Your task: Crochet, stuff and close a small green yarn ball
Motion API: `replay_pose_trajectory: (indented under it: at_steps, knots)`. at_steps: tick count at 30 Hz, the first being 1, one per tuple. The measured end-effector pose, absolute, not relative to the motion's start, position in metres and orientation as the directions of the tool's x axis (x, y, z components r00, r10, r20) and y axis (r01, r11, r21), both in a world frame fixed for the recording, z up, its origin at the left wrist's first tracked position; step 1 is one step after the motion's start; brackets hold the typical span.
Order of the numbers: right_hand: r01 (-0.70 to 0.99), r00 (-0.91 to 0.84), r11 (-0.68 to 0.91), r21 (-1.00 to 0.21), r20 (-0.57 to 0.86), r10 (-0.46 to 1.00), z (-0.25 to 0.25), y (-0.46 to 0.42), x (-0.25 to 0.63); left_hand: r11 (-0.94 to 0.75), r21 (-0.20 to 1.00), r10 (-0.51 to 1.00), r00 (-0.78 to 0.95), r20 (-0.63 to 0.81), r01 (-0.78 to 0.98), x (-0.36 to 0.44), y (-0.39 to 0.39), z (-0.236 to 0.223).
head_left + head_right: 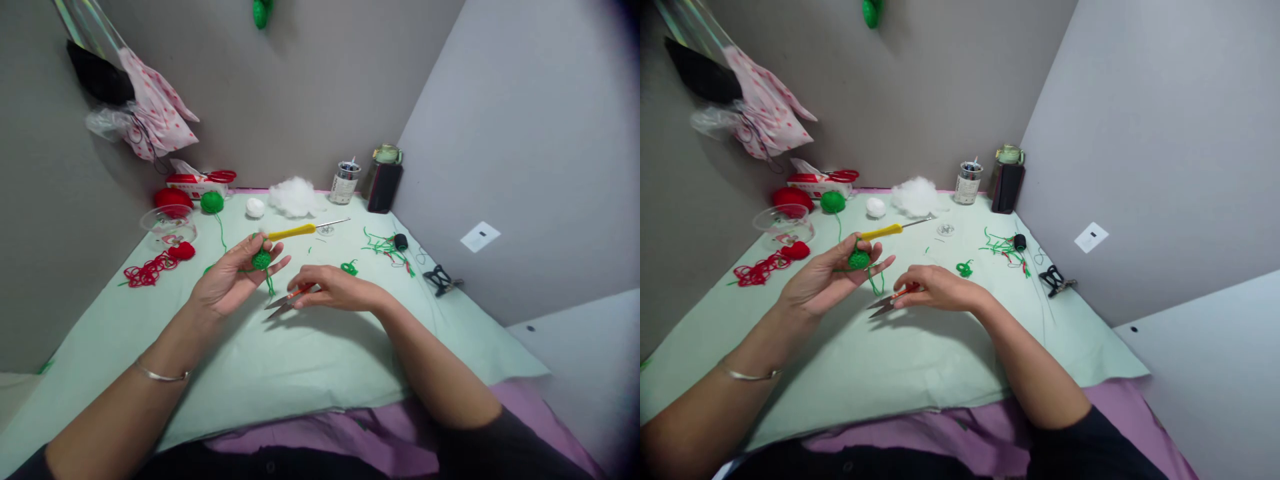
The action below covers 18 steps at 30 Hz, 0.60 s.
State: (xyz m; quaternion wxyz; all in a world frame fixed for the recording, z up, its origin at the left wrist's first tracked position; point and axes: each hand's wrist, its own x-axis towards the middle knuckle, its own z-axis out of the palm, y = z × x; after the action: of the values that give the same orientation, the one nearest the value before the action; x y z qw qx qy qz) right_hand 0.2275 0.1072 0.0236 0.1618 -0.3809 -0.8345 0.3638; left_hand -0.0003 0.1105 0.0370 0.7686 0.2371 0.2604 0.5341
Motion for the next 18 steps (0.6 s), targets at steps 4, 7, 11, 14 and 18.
replay_pose_trajectory:
  at_steps: [4, 7, 11, 14, 18]
  knots:
    - [0.342, -0.543, 0.542, -0.768, 0.309, 0.781, 0.031, 0.093, 0.227, 0.311, 0.688, 0.944, 0.295, -0.145, -0.655, 0.005, 0.097, 0.039]
    - [0.217, -0.467, 0.653, -0.726, 0.51, 0.722, 0.037, 0.081, 0.218, 0.34, 0.751, 0.924, 0.349, -0.155, -0.566, 0.013, 0.089, 0.034]
    - [0.408, -0.348, 0.779, -0.476, 0.708, 0.615, 0.031, 0.081, 0.212, 0.353, 0.794, 0.91, 0.378, -0.17, -0.495, 0.021, 0.089, 0.023]
    - [0.609, -0.352, 0.744, -0.275, 0.747, 0.564, 0.021, 0.094, 0.22, 0.352, 0.83, 0.905, 0.383, -0.184, -0.433, 0.023, 0.095, 0.014]
    - [0.813, -0.221, 0.541, -0.217, 0.744, 0.63, 0.014, 0.111, 0.236, 0.306, 0.883, 0.92, 0.35, -0.178, -0.357, 0.023, 0.098, 0.006]
